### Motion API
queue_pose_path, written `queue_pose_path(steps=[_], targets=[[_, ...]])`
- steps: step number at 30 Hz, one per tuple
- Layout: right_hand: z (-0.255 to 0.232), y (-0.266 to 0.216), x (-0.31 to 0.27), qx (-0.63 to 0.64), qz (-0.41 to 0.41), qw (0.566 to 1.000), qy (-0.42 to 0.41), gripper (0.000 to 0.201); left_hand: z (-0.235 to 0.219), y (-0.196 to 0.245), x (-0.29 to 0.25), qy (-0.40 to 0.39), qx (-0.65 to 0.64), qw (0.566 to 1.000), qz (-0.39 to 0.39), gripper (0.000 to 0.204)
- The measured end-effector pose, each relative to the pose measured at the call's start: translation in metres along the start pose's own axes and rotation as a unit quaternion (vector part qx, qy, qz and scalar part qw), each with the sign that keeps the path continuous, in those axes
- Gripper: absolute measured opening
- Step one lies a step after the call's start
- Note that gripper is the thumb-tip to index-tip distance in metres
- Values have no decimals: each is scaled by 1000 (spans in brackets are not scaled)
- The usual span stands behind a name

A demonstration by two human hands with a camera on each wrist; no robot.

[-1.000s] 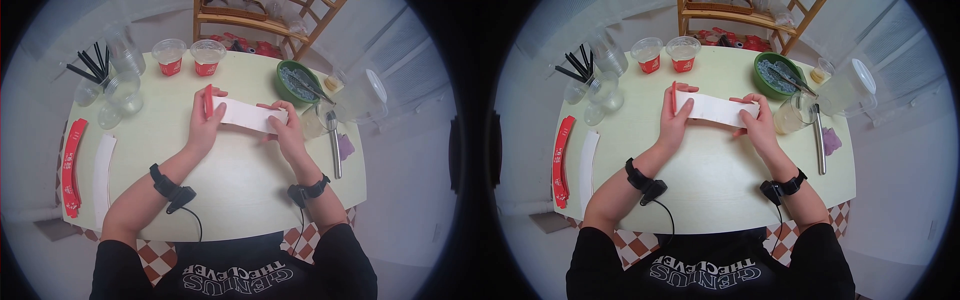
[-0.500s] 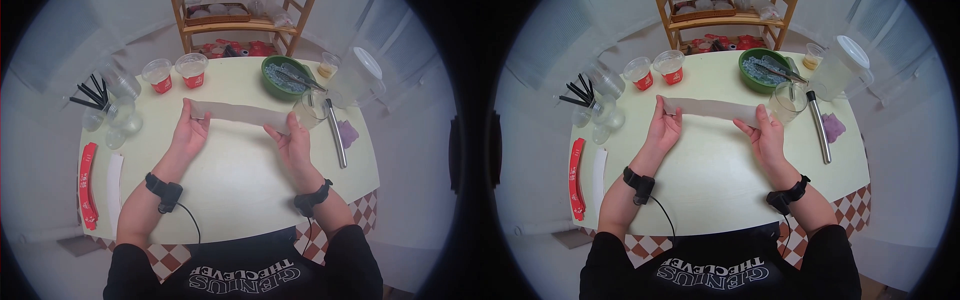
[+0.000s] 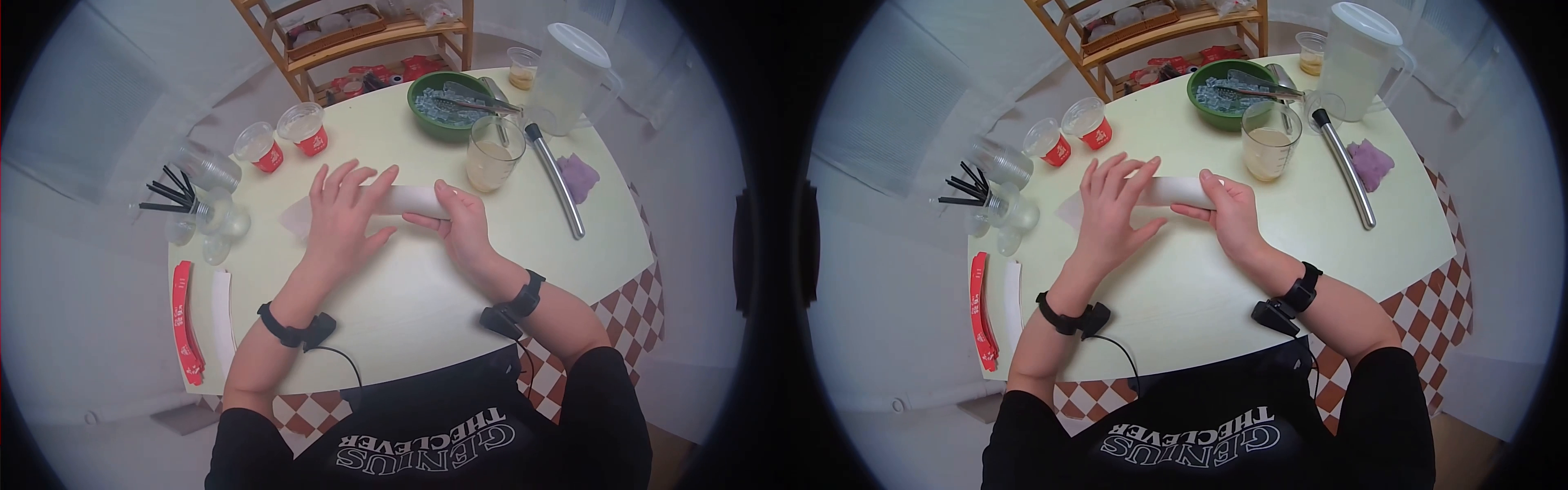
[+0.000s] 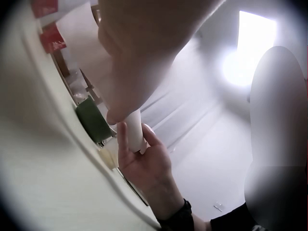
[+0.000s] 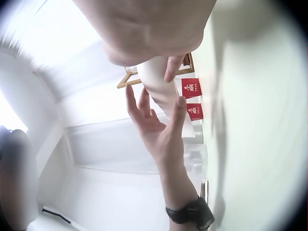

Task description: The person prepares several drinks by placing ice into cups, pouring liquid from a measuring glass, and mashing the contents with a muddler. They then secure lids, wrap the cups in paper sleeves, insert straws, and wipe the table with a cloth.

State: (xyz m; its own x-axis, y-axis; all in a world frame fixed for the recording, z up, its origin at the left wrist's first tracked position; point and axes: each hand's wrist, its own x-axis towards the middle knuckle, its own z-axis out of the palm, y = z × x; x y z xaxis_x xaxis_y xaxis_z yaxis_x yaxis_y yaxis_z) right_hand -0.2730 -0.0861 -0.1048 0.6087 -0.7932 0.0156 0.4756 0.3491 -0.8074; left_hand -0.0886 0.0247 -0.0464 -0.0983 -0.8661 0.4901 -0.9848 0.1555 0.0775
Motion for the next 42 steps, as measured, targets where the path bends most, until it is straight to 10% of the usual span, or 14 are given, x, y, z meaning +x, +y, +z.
queue_pose_path(steps=[14, 29, 42], targets=[[-3, 23, -6, 4, 109, 990, -94, 51, -15, -10, -48, -75, 0, 985, -154, 44], [-3, 28, -7, -138, 82, 972, -174, 31, -132, -48, -206, -32, 139, 762, -632, 60], [-5, 29, -6, -156, 89, 968, -174, 26, -117, -71, -257, -77, 154, 788, -592, 67]])
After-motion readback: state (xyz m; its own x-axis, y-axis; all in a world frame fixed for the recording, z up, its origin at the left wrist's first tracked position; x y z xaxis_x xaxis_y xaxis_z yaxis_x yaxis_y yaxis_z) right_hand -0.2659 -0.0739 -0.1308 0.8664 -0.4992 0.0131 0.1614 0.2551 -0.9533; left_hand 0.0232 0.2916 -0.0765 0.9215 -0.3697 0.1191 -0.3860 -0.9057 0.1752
